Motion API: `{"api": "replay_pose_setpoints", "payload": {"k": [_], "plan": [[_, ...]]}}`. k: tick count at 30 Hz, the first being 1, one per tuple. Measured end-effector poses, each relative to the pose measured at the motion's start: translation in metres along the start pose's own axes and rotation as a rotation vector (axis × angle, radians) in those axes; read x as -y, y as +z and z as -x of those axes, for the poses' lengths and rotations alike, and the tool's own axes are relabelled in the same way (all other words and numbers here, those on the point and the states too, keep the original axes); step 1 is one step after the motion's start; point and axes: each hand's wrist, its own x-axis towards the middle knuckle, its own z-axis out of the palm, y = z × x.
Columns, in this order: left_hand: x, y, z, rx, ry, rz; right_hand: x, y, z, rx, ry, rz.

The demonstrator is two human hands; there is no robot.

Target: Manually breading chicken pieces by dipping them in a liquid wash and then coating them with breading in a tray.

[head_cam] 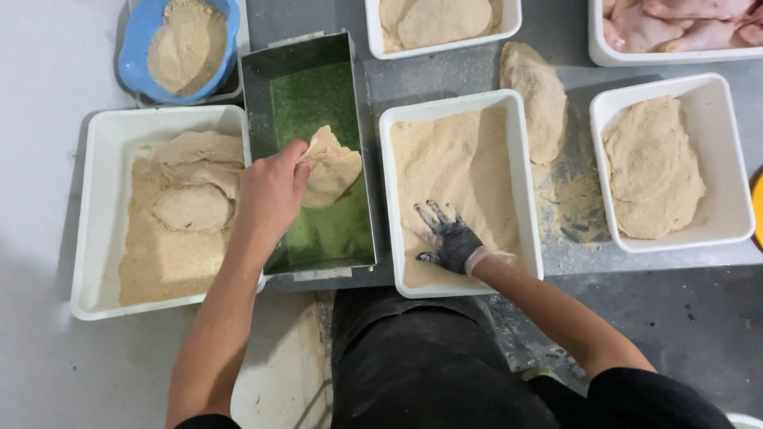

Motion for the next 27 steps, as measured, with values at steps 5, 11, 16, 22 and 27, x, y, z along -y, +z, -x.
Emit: {"api": "replay_pose_setpoints", "payload": {"k": [5, 11, 16, 22, 27], "plan": [[-0.035, -0.015, -0.016, -0.143, 0.211, -0.033, -0.027, -0.034, 0.016, 0.057, 0.318, -0.037], [-0.093, 0.03, 0.012, -0.249, 0.43, -0.031, -0.011, -0.04, 0.065, 0.116, 0.66, -0.162], [-0.102, 0.156, 0.065, 0.226, 0.322, 0.072, 0.008, -0.056, 0.116, 0.039, 0.885, -0.541], [-0.119, 0.195, 0.058, 0.661, 0.07, 0.142, -0.008, -0.058, 0.087, -0.011, 0.931, -0.732], [-0.133, 0.221, -0.006, 0.401, 0.002, 0.055, -0.044, -0.036, 0.01, -0.573, 0.725, -0.686]]}}
